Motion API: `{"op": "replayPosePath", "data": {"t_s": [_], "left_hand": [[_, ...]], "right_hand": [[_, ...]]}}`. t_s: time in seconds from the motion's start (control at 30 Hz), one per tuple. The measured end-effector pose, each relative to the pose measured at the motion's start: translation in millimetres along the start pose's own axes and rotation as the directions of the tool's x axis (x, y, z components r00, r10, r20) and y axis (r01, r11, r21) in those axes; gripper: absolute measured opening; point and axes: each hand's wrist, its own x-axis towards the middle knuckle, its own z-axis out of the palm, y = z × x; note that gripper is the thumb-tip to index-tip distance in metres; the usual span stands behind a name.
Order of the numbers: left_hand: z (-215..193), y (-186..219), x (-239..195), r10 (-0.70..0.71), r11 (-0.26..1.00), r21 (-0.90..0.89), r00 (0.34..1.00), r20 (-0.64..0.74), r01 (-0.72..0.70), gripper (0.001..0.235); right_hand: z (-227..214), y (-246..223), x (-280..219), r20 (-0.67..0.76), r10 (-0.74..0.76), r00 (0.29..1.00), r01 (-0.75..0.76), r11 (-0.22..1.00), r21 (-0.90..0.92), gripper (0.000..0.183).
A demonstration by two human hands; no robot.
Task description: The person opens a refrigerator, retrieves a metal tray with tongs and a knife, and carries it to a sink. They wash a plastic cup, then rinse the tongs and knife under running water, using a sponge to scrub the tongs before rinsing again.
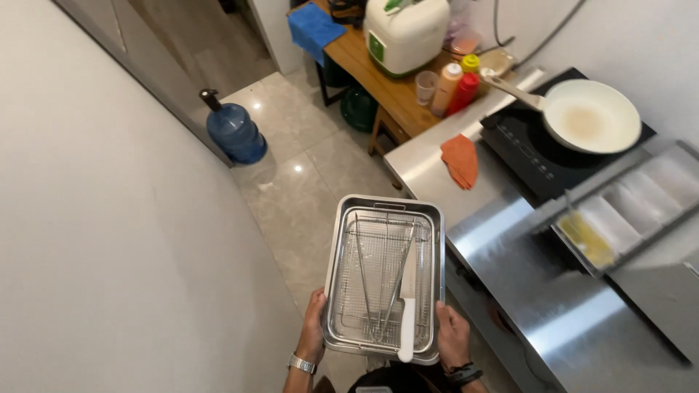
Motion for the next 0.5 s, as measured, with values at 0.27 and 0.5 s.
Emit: {"op": "replayPosePath", "data": {"t_s": [0.27, 0.5], "left_hand": [[-30, 65, 157, 0.033, 0.999, 0.032, 0.989, -0.146, -0.029, 0.045], [-49, 168, 320, 0.073, 0.977, 0.212, 0.922, -0.381, 0.011, 0.058]], "right_hand": [[141, -62, 148, 0.136, -0.093, 0.986, 0.110, 0.986, -0.125, 0.051], [309, -135, 326, 0.305, -0.095, 0.948, 0.167, 0.961, -0.219, 0.051]]}}
